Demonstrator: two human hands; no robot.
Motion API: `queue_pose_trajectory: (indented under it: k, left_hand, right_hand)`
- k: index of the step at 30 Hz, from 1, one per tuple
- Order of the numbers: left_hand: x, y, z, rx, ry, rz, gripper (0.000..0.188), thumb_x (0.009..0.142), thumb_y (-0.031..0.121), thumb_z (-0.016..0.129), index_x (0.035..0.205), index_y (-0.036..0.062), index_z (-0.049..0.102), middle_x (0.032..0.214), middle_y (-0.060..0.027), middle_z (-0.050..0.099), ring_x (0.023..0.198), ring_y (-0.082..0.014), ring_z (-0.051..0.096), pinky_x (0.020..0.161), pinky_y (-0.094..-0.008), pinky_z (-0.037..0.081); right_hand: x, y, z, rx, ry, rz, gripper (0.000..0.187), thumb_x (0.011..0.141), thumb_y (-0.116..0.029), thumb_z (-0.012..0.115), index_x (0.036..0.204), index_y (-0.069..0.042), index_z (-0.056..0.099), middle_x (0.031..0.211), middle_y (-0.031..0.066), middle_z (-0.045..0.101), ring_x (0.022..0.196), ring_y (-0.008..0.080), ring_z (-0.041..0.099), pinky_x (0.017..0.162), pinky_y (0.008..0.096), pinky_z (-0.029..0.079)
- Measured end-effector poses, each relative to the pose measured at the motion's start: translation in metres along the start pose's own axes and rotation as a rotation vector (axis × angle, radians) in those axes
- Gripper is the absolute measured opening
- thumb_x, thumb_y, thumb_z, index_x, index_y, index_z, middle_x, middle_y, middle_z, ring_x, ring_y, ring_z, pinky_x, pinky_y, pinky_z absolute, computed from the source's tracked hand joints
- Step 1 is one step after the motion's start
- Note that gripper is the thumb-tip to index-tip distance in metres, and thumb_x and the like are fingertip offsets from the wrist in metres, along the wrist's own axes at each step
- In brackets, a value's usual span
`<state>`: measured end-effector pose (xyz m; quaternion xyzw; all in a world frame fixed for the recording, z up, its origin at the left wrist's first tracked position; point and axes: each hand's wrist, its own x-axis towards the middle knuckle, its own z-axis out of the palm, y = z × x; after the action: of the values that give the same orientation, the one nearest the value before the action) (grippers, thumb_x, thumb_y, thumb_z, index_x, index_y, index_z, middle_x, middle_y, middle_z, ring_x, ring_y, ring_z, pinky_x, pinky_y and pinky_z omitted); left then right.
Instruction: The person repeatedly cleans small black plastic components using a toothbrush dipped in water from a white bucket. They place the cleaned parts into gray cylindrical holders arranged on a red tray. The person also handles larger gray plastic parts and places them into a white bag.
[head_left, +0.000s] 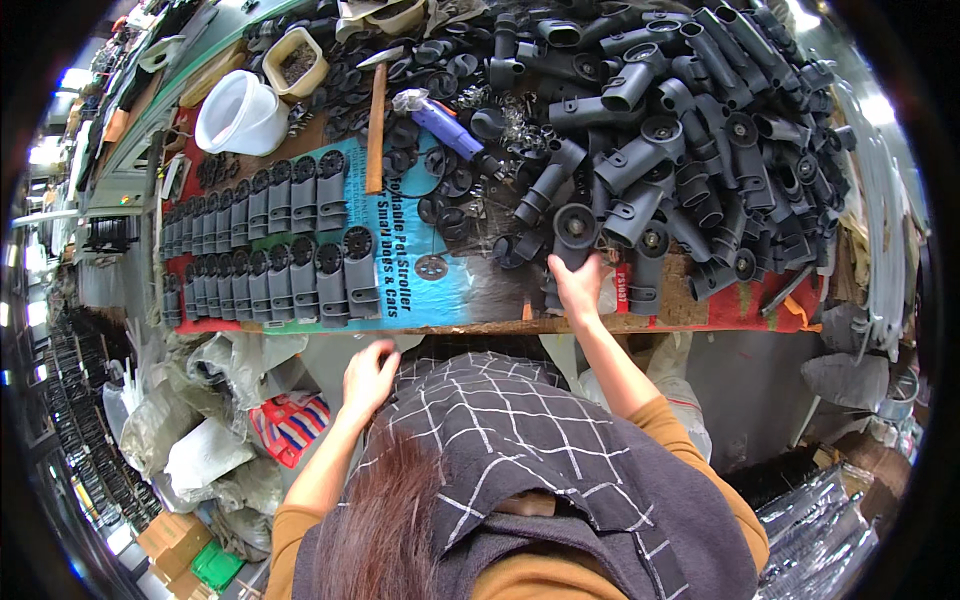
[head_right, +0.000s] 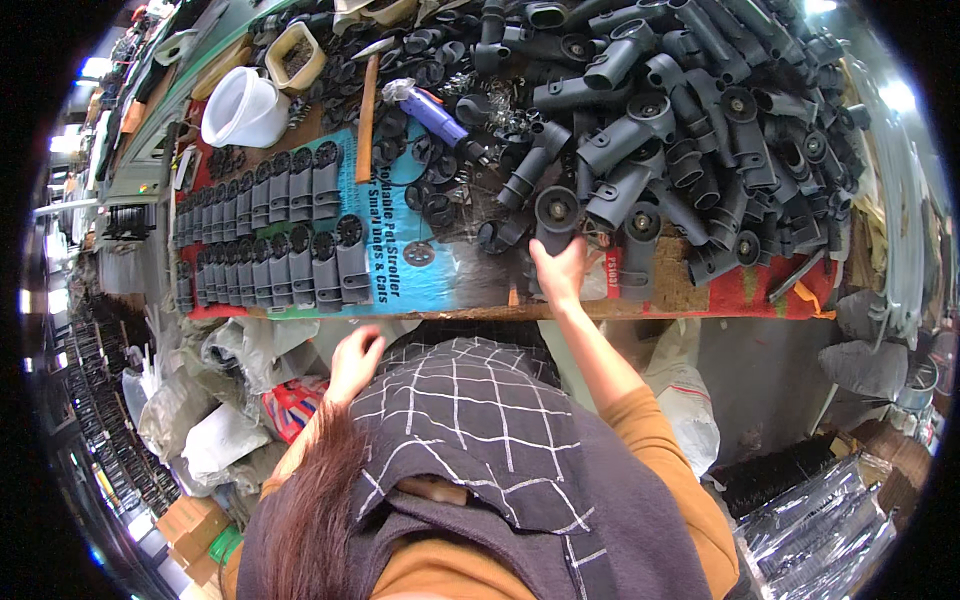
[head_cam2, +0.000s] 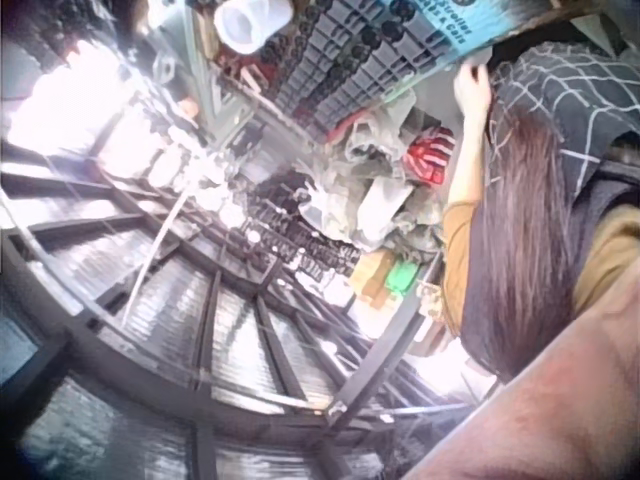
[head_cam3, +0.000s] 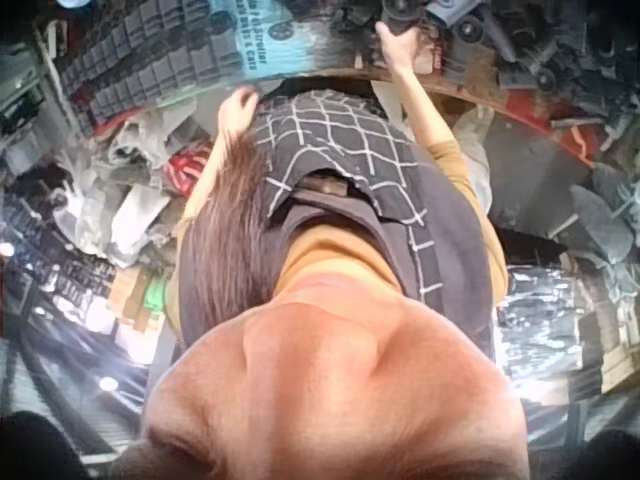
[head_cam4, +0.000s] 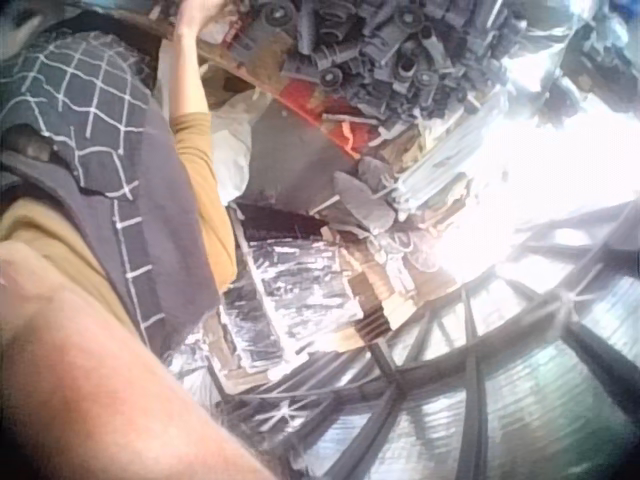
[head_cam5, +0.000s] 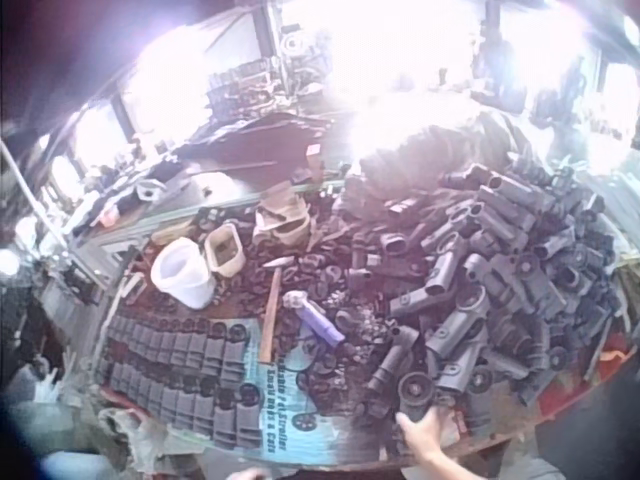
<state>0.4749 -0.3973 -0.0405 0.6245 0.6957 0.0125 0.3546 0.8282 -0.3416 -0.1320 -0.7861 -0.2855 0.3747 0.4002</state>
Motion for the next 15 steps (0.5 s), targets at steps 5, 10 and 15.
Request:
queue_pose_trajectory:
  k: [5,10,15]
  left_hand:
    - [0.067,0.081,0.042,-0.031,0.178,0.362,0.035,0.083,0.024,0.065,0.114,0.0069,0.062,0.123,-0.02,0.051,0.118,-0.0356,0.049,0.099,-0.0427,0.039]
    - [0.079,0.075,0.053,-0.22,0.054,0.092,0.027,0.082,0.016,0.067,0.108,0.0113,0.065,0.116,-0.0145,0.051,0.081,-0.0225,0.06,0.078,-0.0359,0.05]
    - [0.086,0.052,0.006,0.008,0.048,0.039,0.031,0.08,0.022,0.07,0.109,0.0122,0.066,0.122,-0.014,0.048,0.078,-0.0219,0.058,0.078,-0.0358,0.05]
  right_hand:
    - [-0.073,0.006,-0.008,-0.094,-0.203,-0.098,0.066,0.07,-0.028,0.075,0.12,0.003,0.045,0.112,0.0196,0.055,0.106,0.0301,0.054,0.093,0.0401,0.043]
    - [-0.084,-0.002,0.044,-0.133,-0.406,-0.228,0.067,0.072,-0.037,0.077,0.12,0.002,0.05,0.113,0.0206,0.058,0.108,0.0339,0.056,0.093,0.0408,0.044]
    - [-0.03,-0.047,0.058,-0.269,-0.177,-0.513,0.036,0.084,-0.026,0.066,0.108,-0.001,0.058,0.096,0.0154,0.058,0.09,0.0305,0.055,0.083,0.0403,0.045]
